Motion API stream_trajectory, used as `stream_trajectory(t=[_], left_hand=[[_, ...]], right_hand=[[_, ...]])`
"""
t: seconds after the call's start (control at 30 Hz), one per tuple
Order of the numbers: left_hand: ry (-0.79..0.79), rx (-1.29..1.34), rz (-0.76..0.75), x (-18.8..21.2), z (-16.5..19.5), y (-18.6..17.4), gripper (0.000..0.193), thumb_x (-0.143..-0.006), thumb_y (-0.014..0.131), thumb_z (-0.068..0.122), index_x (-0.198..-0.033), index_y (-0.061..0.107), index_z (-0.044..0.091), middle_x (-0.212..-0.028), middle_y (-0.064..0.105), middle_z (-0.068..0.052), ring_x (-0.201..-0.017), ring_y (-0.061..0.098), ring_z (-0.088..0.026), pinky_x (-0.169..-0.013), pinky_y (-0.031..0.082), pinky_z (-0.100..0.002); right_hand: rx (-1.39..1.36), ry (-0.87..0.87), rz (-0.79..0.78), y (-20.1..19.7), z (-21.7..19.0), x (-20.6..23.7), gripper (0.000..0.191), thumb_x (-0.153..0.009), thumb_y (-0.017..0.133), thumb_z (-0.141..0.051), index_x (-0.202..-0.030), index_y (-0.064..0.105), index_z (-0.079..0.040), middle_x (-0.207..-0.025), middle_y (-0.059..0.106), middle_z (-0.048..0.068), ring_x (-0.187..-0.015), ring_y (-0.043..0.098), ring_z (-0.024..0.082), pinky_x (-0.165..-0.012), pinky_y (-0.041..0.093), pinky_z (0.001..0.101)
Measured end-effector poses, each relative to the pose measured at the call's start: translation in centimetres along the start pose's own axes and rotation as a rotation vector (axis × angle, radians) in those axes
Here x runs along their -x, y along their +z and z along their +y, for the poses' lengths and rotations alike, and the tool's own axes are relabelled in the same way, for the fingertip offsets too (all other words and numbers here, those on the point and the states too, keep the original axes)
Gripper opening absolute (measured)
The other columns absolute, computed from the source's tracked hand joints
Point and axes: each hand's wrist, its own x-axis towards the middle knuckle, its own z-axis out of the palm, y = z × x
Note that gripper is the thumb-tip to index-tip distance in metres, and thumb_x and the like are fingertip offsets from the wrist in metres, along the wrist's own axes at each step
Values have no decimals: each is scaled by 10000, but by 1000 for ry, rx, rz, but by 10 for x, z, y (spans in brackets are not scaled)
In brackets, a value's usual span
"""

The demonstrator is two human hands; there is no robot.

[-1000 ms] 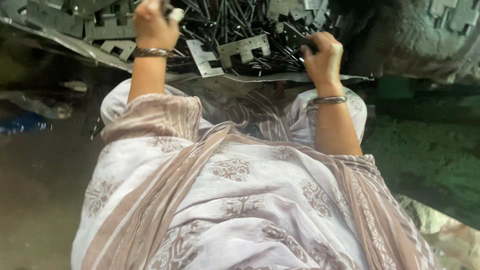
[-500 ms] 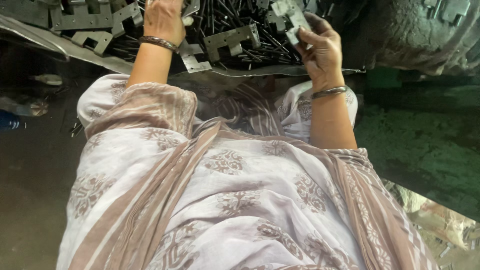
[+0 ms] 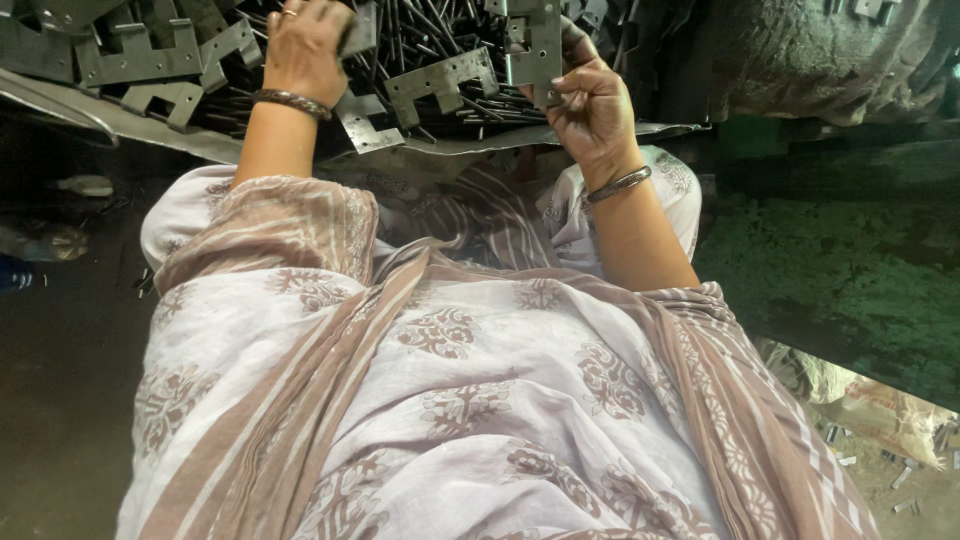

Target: The person sits on the floor and repeatedly picks up small metal brackets and rods from a large pile, separating them by hand. The person handles the parts one at a time, moving them between hands and placing them back into the pile.

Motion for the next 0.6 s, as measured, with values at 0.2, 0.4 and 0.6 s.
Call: stream_trajectory(t=[0.2,0.4,0.6], left_hand=[[-911,1190,590,-7,-12,-2,174,-1049,626,86,-1189,579,-5,-1100,686,-150,-953,720,-260,-879,639,-411],[-911,2121,429,11,34,-63,336,-1126,607,154,-1289,550,-135,-1177,636,-219,-998,659,-279,-895,591,-386],[-661,2626,-87,7,130,-57,359,-966,549,333,-1255,562,120,-1212,678,-142,-1123,680,-335,-889,595,-460]], right_hand=[[-61,26,-6,18,5,7,616,-847,397,188,-1459,377,113,-1416,563,314,-1341,598,415,-1153,539,516],[218,-47,-81,27,9,10,563,-933,453,185,-1480,365,85,-1454,557,300,-1354,619,384,-1111,574,466],[981,-294,-231,43,46,23,507,-1102,555,85,-1564,405,-61,-1447,580,191,-1275,626,272,-1018,568,323]])
